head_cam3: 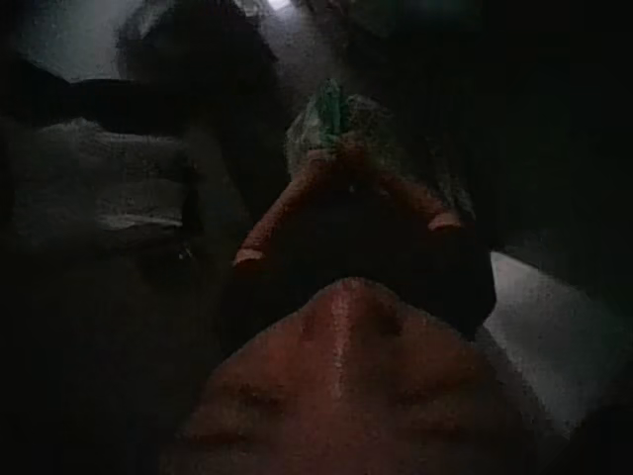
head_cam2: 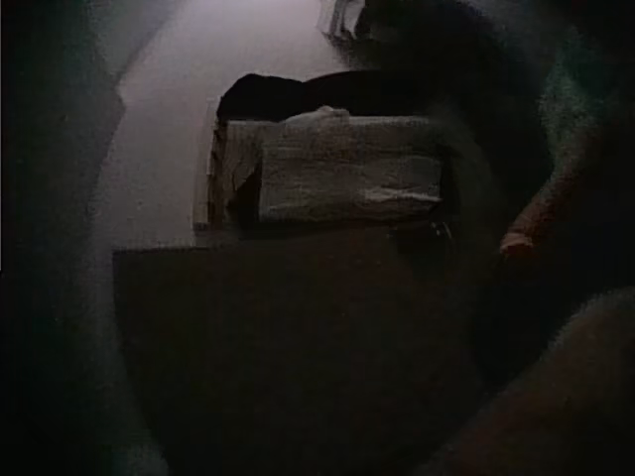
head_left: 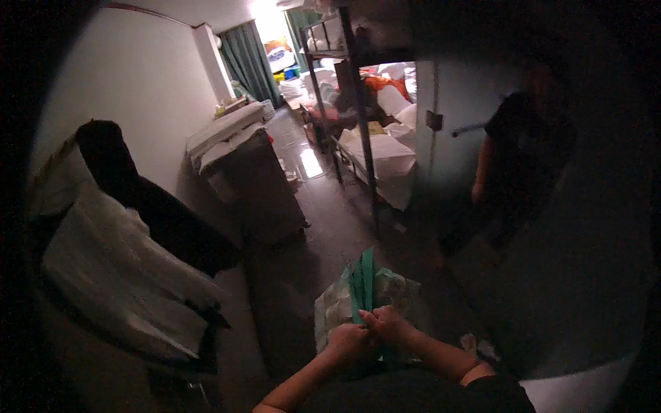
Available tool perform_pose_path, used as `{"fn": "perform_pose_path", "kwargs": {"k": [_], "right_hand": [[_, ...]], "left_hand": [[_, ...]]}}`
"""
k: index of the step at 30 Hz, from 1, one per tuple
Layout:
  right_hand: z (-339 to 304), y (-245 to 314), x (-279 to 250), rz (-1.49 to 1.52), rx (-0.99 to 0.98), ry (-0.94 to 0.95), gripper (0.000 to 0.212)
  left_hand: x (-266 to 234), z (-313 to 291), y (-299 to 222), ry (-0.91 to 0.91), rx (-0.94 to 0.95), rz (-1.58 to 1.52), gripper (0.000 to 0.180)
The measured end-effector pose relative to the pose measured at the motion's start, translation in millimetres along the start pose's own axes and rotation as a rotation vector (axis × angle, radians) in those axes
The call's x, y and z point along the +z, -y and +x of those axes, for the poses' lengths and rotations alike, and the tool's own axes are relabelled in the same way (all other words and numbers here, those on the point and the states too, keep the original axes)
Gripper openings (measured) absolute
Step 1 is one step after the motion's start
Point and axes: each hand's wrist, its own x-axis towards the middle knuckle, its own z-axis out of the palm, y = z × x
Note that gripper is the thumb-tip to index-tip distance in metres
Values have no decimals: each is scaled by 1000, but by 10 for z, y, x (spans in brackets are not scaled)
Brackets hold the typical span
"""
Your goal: The person retrieves disposable toilet seat covers from a plastic bag in a cluttered room, then moves into a bathroom and places the covers over the toilet seat, smoothing them into place. The person handles the covers one at a time and adjusts them around the seat rim.
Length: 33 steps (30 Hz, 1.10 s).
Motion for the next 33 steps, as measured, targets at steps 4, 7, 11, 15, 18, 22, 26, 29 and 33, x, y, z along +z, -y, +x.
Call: {"fn": "perform_pose_path", "kwargs": {"k": [4, 7, 11, 15, 18, 22, 26, 29, 33], "right_hand": [[1277, 107, -340, -47, 210, 162, 49], [2225, -415, -361, -59, 56, 170, 46], [3788, -1144, -336, -110, 45, 88, 43], [5535, -1498, -478, -219, -138, -106, 40], [6695, -1534, -803, -39, 143, -118, 40], [8271, -1737, -1284, -103, 113, -135, 41], [9871, -2146, -1585, -104, 52, -155, 45], [11083, -2372, -1767, 8, 55, -89, 44], [12953, -3020, -2097, 60, -48, -87, 43]], "left_hand": [[-279, 662, 881, -62, -85, -43, 25], [-312, 1230, 1620, -168, -103, -126, 23], [-474, 2208, 2887, -208, -105, -171, 23], [-973, 3271, 4357, -235, -183, -292, 27], [-1587, 4118, 5291, -314, -184, -306, 32], [-2198, 5339, 6568, -305, -194, -237, 32], [-2612, 6528, 7894, -261, -367, -128, 28], [-2779, 7382, 8876, -213, -468, -106, 29], [-3394, 8736, 10129, -252, -553, -127, 29]]}}
